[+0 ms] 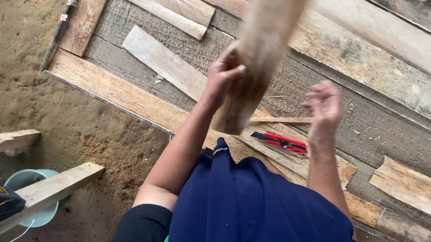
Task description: Assembling a wooden frame by fitting various wooden planks together and trimming them with a utility knife on the ground.
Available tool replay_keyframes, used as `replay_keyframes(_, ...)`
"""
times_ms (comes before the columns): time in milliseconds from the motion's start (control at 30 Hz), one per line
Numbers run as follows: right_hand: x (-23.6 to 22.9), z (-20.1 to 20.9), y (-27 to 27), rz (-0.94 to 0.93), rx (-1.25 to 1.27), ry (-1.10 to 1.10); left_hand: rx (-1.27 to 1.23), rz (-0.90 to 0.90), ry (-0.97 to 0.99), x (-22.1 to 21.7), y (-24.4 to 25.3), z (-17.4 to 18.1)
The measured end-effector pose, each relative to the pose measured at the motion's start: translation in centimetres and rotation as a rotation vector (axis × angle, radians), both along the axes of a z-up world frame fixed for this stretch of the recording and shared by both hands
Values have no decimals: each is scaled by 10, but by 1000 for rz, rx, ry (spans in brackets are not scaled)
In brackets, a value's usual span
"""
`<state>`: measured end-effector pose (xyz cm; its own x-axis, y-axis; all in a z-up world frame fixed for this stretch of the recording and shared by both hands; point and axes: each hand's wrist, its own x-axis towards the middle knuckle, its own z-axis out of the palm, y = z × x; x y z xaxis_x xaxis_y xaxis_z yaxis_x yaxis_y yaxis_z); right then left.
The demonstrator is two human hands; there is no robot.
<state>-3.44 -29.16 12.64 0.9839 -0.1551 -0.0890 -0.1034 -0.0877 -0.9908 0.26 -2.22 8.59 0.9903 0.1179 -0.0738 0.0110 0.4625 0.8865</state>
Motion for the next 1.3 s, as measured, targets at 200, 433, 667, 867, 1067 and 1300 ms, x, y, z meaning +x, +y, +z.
replay_keyframes(200, 16, 109, -24, 45, -375, -179, 1058, -622, 230, 15, -39, 105)
replay_keyframes(433, 13, 40, -61, 14, -41, 113, 1324, -497, -163, 37, -32, 56)
replay_keyframes(667, 26, -43, -100, -201, 417, 236, 1513, -21, 123, 88, 61, -20)
replay_keyframes(867, 54, -143, -116, -283, 306, 293, 1520, -50, 179, 101, 101, -91)
replay_keyframes(1067, 72, -166, -111, -311, 273, 339, 1556, -22, -5, 109, 101, -133)
replay_keyframes(1300, 76, -164, -102, -332, 258, 385, 1618, 50, -132, 113, 98, -148)
